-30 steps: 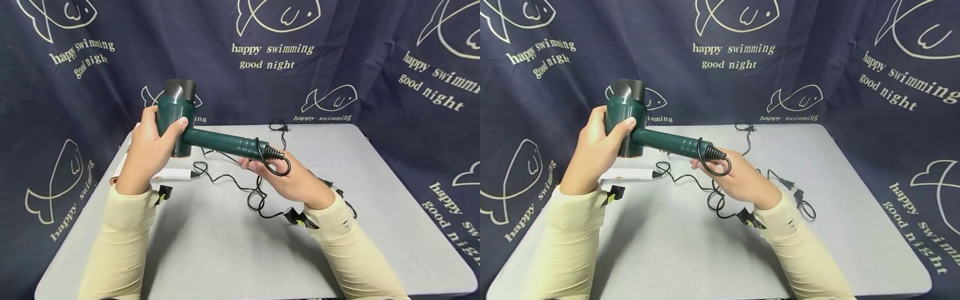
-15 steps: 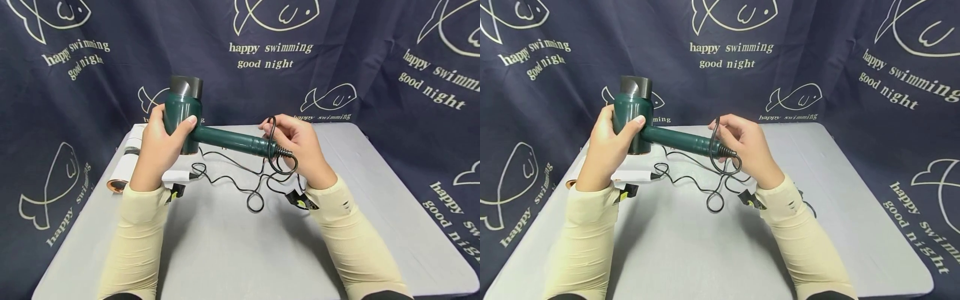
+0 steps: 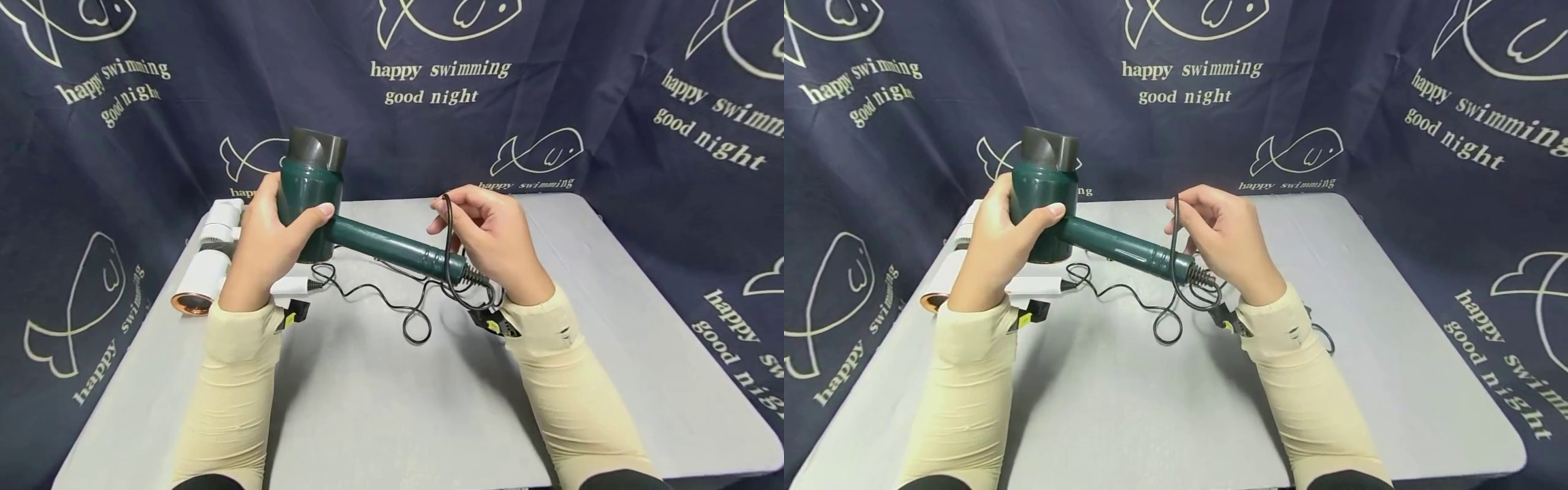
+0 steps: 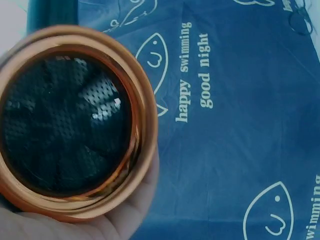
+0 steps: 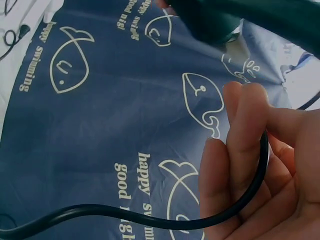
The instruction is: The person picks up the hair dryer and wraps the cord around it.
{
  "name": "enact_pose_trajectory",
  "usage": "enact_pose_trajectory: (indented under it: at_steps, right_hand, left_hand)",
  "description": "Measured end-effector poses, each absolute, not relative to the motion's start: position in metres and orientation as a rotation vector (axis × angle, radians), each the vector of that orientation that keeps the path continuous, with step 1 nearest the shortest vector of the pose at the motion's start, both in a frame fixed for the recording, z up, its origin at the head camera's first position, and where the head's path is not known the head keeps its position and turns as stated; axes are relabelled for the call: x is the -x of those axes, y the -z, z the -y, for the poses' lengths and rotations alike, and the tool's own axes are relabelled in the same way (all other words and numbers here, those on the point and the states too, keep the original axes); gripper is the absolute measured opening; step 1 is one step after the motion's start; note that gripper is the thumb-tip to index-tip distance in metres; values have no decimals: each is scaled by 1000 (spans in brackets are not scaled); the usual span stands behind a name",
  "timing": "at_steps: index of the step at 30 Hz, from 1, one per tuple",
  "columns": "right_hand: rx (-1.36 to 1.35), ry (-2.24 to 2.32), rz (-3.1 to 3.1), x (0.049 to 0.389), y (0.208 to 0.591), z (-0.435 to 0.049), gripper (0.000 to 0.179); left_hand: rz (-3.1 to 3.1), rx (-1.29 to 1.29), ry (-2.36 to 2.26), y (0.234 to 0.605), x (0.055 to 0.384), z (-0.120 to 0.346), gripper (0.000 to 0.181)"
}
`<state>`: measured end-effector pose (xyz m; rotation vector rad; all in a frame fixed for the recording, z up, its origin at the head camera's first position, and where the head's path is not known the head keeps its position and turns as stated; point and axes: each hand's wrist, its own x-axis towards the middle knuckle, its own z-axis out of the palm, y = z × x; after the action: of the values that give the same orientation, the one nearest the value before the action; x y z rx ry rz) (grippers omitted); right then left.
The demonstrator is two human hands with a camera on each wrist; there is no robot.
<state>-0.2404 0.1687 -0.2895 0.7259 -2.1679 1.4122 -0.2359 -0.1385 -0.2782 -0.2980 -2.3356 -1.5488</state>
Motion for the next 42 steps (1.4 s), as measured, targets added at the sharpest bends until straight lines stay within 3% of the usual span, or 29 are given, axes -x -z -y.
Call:
enact_pose_trajectory:
  at_steps: [9,16,28,37,42]
  right_hand:
    - [-696,-1424,2233,248,296,-165,19]
    - [-665,-1324,2531,249,310,-154,13]
    - [-747,-1106,2617,243,316,-138,34]
    - [-851,-817,2491,225,308,-132,36]
    - [-932,-702,2395,206,298,-132,28]
  left_hand:
    - [2074,427,1808,276,234,137,57]
    - [1793,427,1873,276,235,138,59]
    - [1444,349,1884,256,217,130,62]
    - [1216,410,1773,254,220,131,69]
    - [1201,414,1730,256,225,134,73]
